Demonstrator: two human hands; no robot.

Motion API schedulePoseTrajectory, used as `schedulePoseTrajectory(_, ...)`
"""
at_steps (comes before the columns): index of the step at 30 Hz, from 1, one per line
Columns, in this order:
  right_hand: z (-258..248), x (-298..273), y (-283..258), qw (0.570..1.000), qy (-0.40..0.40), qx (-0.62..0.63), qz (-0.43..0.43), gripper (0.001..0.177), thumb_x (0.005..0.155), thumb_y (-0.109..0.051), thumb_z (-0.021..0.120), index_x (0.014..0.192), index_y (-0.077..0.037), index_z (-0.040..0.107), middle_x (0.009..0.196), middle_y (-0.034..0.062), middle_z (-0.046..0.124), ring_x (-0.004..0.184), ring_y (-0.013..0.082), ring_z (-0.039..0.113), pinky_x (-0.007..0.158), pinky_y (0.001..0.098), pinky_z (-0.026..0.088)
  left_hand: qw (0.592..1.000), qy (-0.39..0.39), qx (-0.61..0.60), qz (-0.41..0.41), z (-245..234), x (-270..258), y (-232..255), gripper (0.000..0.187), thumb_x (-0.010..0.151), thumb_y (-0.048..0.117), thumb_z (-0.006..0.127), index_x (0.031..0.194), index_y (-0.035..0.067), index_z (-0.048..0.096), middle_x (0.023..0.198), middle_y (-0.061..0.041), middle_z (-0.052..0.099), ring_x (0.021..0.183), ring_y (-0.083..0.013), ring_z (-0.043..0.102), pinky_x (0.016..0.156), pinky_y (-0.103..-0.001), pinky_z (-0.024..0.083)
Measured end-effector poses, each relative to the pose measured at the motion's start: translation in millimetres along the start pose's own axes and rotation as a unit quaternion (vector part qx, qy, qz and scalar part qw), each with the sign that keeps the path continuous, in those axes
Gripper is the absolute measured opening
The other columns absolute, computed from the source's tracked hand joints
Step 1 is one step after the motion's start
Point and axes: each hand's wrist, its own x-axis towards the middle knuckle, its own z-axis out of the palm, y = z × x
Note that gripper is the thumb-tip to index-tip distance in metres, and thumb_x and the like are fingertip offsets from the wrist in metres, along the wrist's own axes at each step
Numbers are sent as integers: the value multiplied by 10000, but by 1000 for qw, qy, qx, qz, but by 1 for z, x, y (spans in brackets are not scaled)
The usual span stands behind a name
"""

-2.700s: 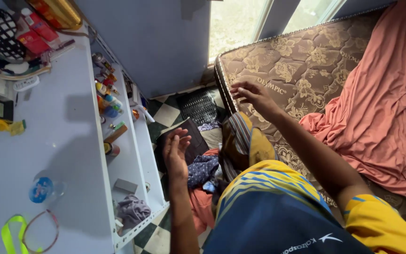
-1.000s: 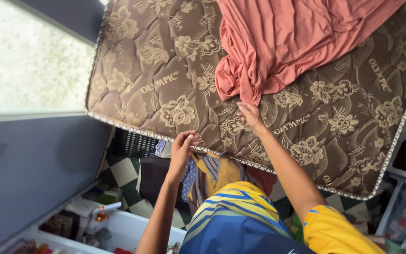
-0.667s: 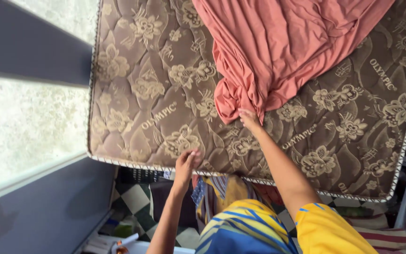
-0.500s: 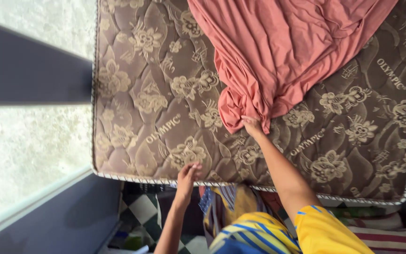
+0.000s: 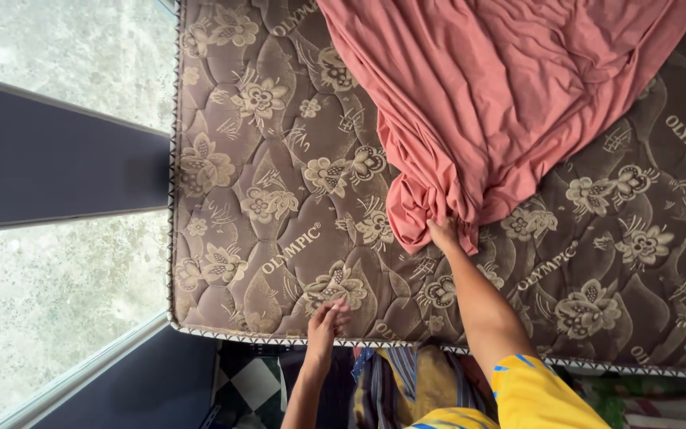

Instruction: The person folds and removes a patterned sheet from the mattress, then unfolds a bedsheet and fits it over the mattress corners.

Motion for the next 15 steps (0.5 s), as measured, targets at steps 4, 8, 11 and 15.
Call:
schedulePoseTrajectory(4, -12, -16, -16, 994, 101, -30, 4, 350, 803, -329, 753, 936, -15, 675, 941, 231, 705, 905, 392, 682, 832, 470, 531, 1000, -10, 16, -10, 7, -4, -2, 301, 1004, 228, 571, 1222, 64, 698, 1074, -38, 760, 831, -116, 692, 684, -239, 468)
schedulePoseTrajectory(8, -21, -39, -39, 994, 97, 25, -32, 413, 773, -238, 809, 1013, -31, 545, 916, 191, 623, 843, 346, 637, 788, 464, 523, 999, -35, 39, 6, 25, -4, 9, 308, 1018, 253, 582, 1231, 71, 708, 1091, -26, 755, 850, -71, 656, 735, -220, 488)
schedulePoseTrajectory(11, -27, -57, -55, 983, 100, 89, -124, 451, 781, -144, 807, 1101, -61, 501, 964, 132, 600, 871, 281, 626, 783, 439, 524, 998, -62, 18, 11, 46, 3, 24, 307, 1005, 245, 591, 1233, 75, 706, 1090, -32, 767, 818, -93, 637, 705, -236, 459)
schedulePoseTrajectory(15, -42, -90, -86, 984, 16, 141, -103, 493, 802, -39, 759, 1178, -89, 444, 924, 87, 575, 809, 208, 608, 670, 368, 530, 994, -67, 74, 47, 71, 11, 41, 310, 1009, 271, 576, 1232, 94, 699, 1082, -10, 762, 805, -89, 618, 711, -236, 477)
